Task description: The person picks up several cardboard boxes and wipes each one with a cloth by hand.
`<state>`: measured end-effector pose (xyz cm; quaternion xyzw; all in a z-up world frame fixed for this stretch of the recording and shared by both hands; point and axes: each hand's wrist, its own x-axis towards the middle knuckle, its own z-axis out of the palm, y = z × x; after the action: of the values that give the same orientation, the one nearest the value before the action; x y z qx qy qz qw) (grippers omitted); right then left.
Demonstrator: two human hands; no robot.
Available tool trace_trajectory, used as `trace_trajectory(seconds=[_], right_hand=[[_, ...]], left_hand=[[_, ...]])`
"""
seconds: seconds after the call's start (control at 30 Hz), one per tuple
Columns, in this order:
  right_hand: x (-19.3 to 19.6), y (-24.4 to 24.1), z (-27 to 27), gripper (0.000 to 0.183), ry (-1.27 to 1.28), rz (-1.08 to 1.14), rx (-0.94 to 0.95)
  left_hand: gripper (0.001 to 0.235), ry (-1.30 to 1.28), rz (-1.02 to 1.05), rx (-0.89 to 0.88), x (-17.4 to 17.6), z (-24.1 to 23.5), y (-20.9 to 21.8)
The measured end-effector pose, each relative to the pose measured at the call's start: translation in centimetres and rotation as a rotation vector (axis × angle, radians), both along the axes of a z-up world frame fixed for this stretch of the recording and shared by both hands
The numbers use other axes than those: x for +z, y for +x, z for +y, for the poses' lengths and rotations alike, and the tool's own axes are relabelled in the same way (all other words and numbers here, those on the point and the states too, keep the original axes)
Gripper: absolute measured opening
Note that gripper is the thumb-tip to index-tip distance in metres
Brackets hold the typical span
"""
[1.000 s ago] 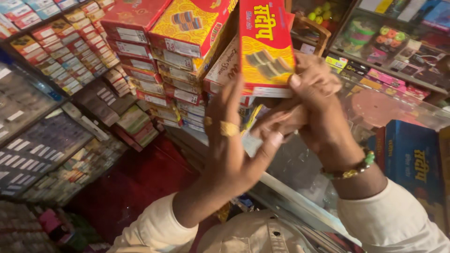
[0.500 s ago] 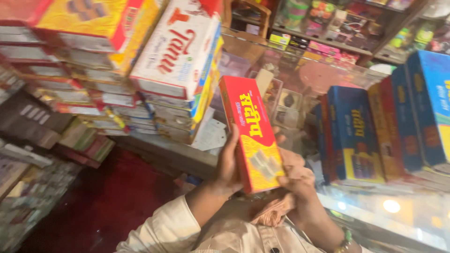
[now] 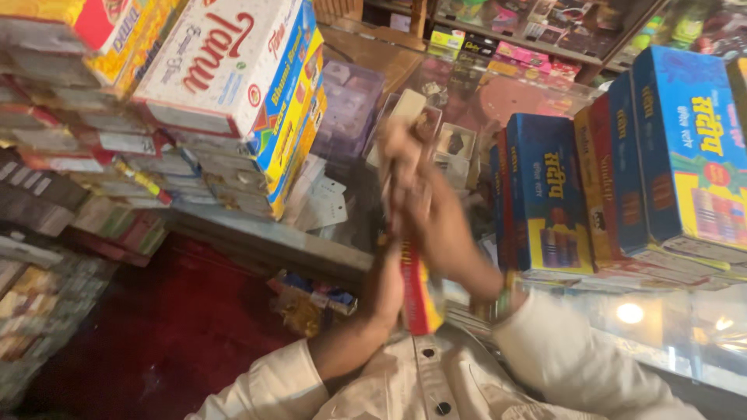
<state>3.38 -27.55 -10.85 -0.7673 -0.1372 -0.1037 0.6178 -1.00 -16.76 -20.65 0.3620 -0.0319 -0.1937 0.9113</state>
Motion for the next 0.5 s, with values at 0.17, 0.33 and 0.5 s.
trace_trajectory(seconds=[0.17, 0.33, 0.5], right_hand=[[1.4, 1.8, 0.1, 0.042, -0.209, 0.125, -0.144], [-0.3, -8.3, 1.3, 0.057, -0.177, 0.050, 0.069], [1.2, -2.4, 0.8, 0.060, -0.066, -0.066, 0.005]], left_hand=[[0.048, 0.170, 0.072, 0.115, 0.4, -1.3, -0.7], [0.052, -0.717, -0.289, -0.095, 1.2, 2.5, 2.1], [0.047, 0.028, -0.093, 0.222, 1.4, 0.6, 0.6]])
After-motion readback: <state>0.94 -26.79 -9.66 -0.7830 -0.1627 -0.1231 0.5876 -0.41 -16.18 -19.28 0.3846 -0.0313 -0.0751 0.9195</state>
